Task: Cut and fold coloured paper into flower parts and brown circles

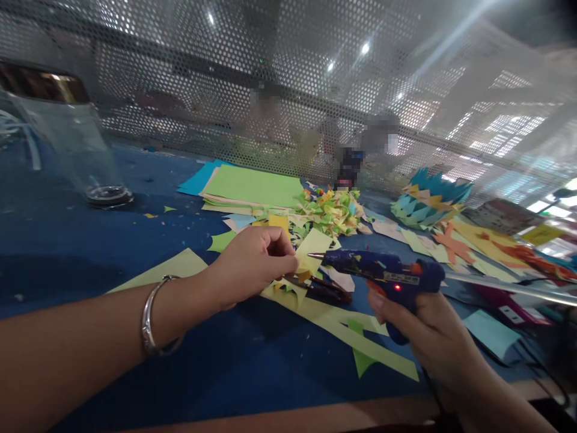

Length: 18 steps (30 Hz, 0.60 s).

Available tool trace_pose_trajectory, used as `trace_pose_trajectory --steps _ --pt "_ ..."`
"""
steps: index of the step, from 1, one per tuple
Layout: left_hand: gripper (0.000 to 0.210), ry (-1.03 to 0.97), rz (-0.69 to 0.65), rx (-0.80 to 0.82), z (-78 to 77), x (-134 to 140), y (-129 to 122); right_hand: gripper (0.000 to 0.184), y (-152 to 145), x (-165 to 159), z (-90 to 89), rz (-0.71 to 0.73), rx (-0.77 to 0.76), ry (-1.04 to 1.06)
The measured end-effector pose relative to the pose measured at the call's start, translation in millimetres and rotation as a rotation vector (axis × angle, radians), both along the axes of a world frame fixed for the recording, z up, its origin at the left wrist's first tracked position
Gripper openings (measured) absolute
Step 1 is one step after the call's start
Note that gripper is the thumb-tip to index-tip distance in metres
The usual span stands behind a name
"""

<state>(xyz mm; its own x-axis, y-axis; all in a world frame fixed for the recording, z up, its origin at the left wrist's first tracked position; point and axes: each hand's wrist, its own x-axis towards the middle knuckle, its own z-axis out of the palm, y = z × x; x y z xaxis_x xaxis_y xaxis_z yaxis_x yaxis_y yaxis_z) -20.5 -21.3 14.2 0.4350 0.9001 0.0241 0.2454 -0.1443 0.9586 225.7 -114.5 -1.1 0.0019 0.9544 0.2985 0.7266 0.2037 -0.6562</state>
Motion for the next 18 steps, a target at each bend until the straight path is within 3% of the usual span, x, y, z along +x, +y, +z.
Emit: trace_pose_trajectory --steps 11,18 --pt "0.010 0.052 0.007 0.096 -5.5 -0.2 3.4 0.033 -6.6 -7.4 4.3 -0.053 0.008 -0.215" --pt "0.008 0.058 -0.024 0.155 -8.9 -1.7 5.6 0.039 -6.2 -7.8 5.0 -0.021 0.013 -0.257"
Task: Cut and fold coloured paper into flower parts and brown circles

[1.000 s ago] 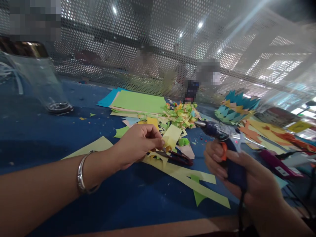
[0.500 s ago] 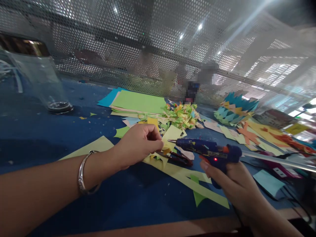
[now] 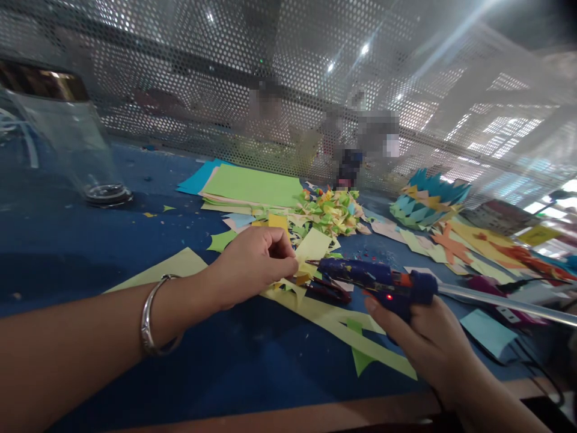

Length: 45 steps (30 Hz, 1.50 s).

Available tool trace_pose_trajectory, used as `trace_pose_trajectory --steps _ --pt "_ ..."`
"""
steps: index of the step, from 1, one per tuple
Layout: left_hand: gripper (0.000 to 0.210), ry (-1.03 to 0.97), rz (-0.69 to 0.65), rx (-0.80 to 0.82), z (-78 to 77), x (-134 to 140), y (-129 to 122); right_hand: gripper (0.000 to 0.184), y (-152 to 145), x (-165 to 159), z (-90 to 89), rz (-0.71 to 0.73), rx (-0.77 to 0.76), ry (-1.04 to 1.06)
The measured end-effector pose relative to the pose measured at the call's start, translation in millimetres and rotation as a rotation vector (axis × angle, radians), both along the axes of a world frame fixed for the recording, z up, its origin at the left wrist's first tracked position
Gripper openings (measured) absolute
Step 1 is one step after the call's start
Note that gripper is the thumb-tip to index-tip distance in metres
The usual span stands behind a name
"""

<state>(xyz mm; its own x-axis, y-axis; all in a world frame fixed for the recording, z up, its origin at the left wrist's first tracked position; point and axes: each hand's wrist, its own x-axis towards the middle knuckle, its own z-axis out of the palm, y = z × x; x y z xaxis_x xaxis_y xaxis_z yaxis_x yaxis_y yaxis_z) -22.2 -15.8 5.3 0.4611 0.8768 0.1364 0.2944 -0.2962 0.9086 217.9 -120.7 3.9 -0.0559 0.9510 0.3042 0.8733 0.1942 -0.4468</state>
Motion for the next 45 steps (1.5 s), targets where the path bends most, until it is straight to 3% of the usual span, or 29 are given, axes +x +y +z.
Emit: trace_pose_trajectory --steps 9,22,27,31,36,41,45 --pt "0.010 0.015 -0.013 0.001 -0.6 -1 0 0.040 0 3 -3.1 -0.018 0.026 -0.106" --pt "0.010 0.050 -0.045 -0.007 3.4 -1 0 0.040 1 7 -3.6 -0.041 0.028 -0.070" --pt "0.007 0.007 -0.056 -0.043 5.5 -1 -2 0.040 3 12 -1.8 -0.051 -0.003 0.028" --pt "0.006 -0.077 -0.044 -0.206 8.0 2 -4 0.051 13 30 -1.1 -0.132 -0.121 0.166" --pt "0.005 -0.202 -0.013 -0.406 11.2 4 -5 0.050 30 66 1.2 -0.280 -0.307 0.414" --pt "0.004 -0.294 0.045 -0.509 14.8 5 -4 0.038 47 91 -2.9 -0.302 -0.293 0.774" --pt "0.008 -0.329 0.069 -0.531 12.9 5 -3 0.044 56 106 -9.3 -0.385 -0.338 0.624"
